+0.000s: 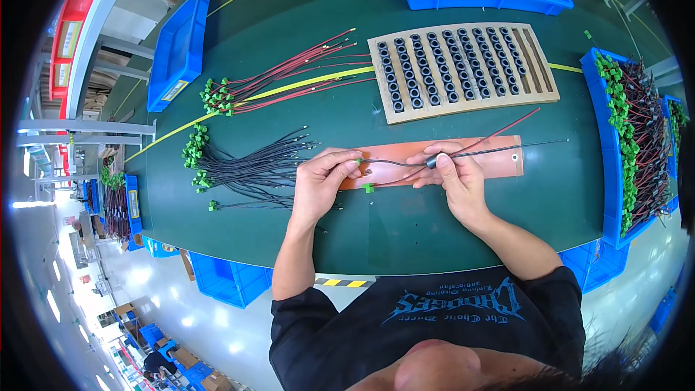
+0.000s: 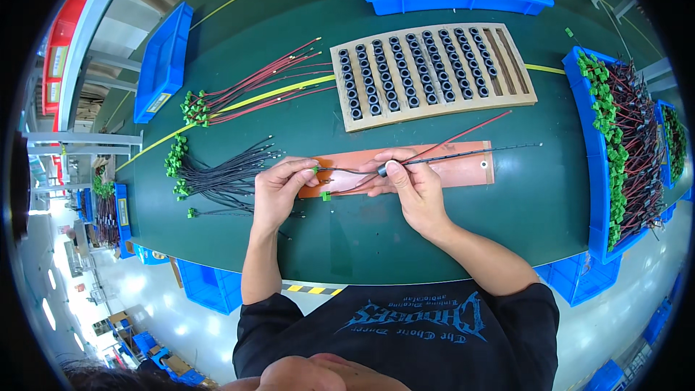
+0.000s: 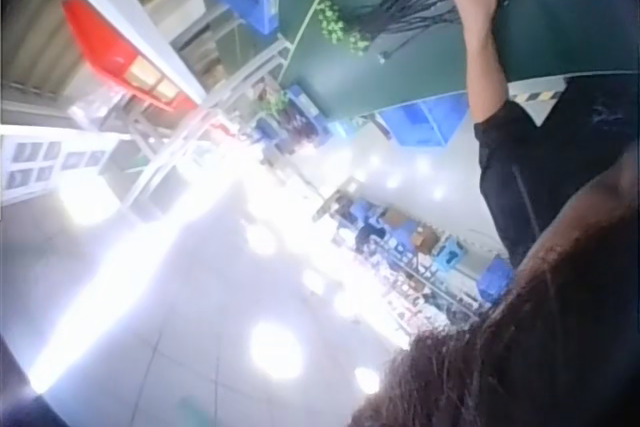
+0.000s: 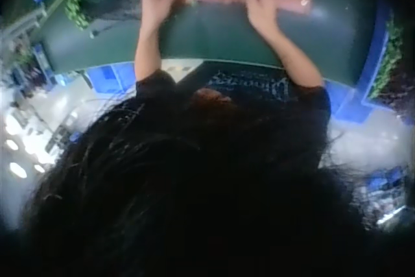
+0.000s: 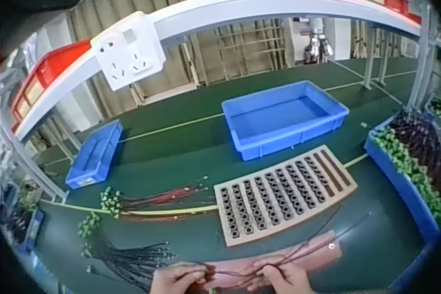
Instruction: The person assembles wire harnesses by hand at a factory workstation. They pick up black wires with green connectors, insert them into a cylindrical component, and secure the connection using a crimping tool. The finished units are placed into a blue bin on the right side of the table.
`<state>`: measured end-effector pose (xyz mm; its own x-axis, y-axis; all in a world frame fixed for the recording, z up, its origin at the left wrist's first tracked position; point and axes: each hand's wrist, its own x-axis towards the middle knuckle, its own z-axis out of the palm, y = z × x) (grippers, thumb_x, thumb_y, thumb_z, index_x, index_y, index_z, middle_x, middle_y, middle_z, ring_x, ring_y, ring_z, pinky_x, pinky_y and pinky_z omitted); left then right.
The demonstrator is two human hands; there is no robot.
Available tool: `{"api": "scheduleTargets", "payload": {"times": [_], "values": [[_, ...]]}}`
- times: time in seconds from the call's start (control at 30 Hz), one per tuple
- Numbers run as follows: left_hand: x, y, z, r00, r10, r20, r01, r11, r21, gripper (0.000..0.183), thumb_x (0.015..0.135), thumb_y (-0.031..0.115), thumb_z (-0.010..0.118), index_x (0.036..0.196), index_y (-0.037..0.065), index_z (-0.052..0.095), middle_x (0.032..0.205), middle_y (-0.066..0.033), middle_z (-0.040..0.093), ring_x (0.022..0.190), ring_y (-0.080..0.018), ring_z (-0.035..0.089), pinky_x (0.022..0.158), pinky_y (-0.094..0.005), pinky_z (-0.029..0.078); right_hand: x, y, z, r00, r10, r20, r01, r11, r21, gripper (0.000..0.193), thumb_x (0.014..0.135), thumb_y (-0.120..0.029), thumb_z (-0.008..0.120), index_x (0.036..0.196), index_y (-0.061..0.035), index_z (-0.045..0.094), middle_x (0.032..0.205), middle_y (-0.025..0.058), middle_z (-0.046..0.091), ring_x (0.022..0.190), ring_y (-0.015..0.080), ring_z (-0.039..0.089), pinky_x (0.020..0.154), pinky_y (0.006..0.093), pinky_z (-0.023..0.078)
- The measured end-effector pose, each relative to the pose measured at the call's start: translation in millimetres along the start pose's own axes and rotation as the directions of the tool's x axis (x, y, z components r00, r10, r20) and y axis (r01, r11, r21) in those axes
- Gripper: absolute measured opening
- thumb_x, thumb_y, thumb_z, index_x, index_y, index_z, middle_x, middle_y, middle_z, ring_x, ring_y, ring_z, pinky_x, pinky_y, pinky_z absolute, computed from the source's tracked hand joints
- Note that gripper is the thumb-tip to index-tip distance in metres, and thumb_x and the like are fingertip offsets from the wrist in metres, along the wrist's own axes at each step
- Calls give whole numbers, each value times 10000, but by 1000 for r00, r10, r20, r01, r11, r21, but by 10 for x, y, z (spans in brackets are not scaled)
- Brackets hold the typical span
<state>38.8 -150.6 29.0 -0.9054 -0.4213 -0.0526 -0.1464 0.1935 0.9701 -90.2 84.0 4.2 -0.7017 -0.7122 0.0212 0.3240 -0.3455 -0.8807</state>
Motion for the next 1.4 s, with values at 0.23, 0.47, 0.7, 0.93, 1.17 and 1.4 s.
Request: {"api": "scheduleTargets", "payload": {"times": [0.23, 0.47, 0.7, 0.93, 1.17, 1.4], "values": [[0, 41, 119, 977, 211, -31, -187, 918, 351, 191, 911, 9, 715, 1092, 12, 773, 1002, -118, 724, 843, -195, 677, 762, -328, 560, -2, 14, -9, 1000, -4, 1, 4, 1000, -27, 274, 1109, -213, 469, 1264, 1, 541, 1212, 213, 673, 993, 237, 725, 822, 335, 623], [-70, 266, -56, 981, 136, 138, -184, 880, 439, 368, 656, 133, 939, 899, 42, 679, 916, -54, 688, 826, -208, 657, 767, -325, 529, -25, 1, -4, 999, 14, -37, -15, 1000, -26, 271, 1108, -210, 470, 1259, 3, 540, 1205, 208, 677, 989, 233, 726, 815, 334, 630], [-91, 333, -34, 959, 208, 193, -265, 897, 354, 280, 695, 49, 888, 933, 19, 744, 907, -86, 739, 844, -230, 672, 769, -341, 546, -13, -3, 9, 1000, 25, -16, -25, 1000, 8, 259, 1112, -207, 456, 1262, -7, 524, 1217, 211, 668, 1017, 278, 736, 817, 349, 630], [-59, 250, -67, 940, 317, 125, -340, 848, 406, 177, 773, -17, 800, 943, -3, 753, 909, -93, 743, 853, -237, 675, 773, -342, 543, -8, -10, 9, 1000, 19, -1, -19, 1000, 20, 247, 1113, -198, 451, 1274, -17, 498, 1221, 211, 661, 1018, 310, 744, 820, 352, 621], [-30, 206, -57, 927, 345, 150, -374, 805, 460, 151, 803, -19, 771, 952, -13, 744, 930, -117, 735, 856, -260, 674, 759, -357, 542, -6, 34, 4, 1000, -18, 3, 18, 1000, 16, 237, 1109, -195, 462, 1259, -17, 509, 1202, 202, 668, 1014, 286, 742, 826, 340, 617], [-36, 153, 33, 950, 282, 132, -311, 836, 453, 147, 813, -30, 755, 960, -22, 758, 1076, -121, 739, 920, -249, 718, 807, -344, 580, 16, 57, -46, 997, -51, 56, 53, 998, -22, 197, 1102, -169, 486, 1219, -24, 549, 1243, 164, 666, 957, 171, 665, 827, 306, 579]]}}
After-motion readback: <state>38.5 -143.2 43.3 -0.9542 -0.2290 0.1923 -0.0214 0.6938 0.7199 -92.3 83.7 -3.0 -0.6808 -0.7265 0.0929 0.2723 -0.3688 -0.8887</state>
